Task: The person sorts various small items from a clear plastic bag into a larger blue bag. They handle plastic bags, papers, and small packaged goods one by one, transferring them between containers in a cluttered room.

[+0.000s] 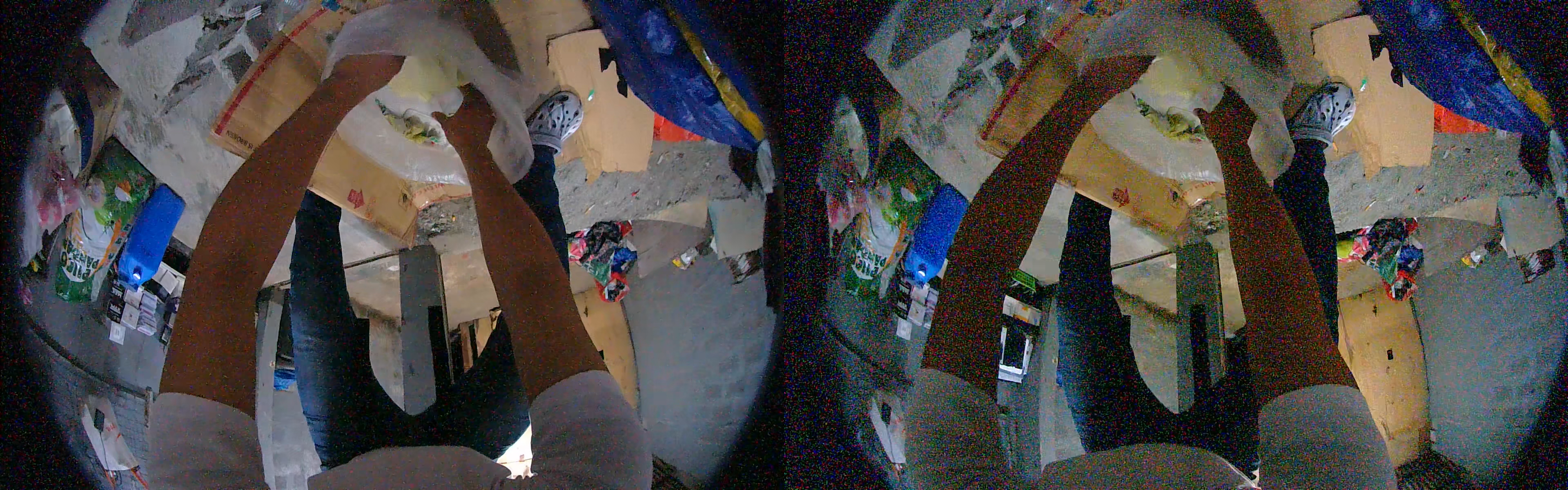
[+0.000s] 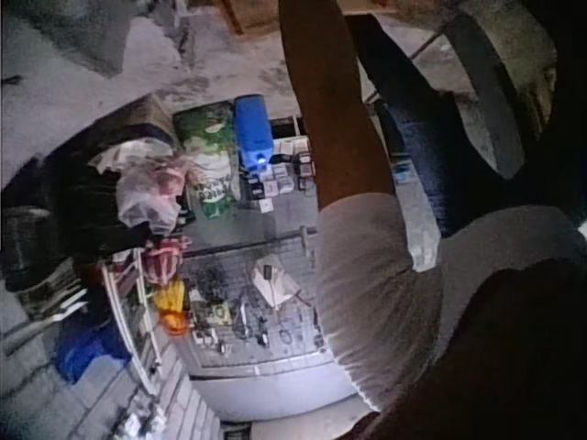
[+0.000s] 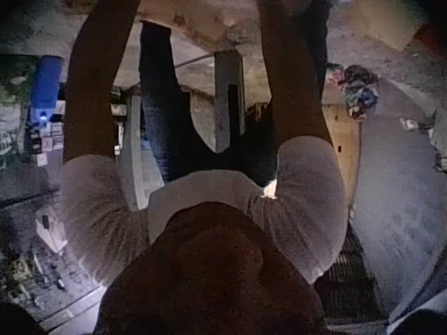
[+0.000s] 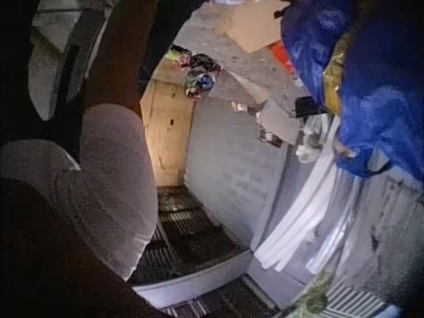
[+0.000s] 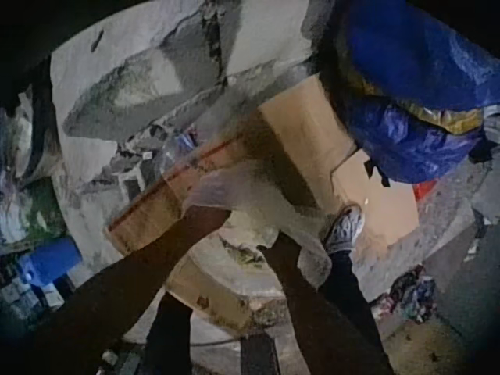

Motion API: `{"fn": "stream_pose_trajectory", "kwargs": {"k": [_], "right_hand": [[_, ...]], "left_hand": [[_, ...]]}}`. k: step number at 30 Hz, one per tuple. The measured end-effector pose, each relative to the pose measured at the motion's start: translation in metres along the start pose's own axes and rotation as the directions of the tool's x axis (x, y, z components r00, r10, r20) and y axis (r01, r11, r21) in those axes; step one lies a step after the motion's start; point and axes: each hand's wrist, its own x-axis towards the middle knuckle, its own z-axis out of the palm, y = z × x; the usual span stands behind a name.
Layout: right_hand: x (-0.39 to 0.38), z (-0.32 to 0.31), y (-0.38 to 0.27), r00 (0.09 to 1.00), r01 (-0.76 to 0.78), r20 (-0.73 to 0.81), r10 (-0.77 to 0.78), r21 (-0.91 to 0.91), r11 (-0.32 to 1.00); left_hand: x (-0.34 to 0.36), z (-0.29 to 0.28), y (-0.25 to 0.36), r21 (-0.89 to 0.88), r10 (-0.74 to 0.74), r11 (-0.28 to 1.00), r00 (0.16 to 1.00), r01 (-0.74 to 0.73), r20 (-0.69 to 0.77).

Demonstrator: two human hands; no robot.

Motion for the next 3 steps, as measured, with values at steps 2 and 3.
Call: {"fn": "stream_pose_trajectory", "kwargs": {"k": [2, 3], "right_hand": [[-0.004, 0.001, -0.015, 0.995, -0.042, 0.085, 0.048, -0.074, 0.996], [-0.003, 0.010, -0.008, 0.996, 0.034, -0.077, -0.045, -0.138, 0.990]], "left_hand": [[0.010, -0.013, -0.017, -0.068, -0.109, 0.992, 0.994, 0.111, 0.024], [0.013, -0.014, -0.016, -0.067, -0.104, 0.992, 0.994, 0.105, 0.020]]}}
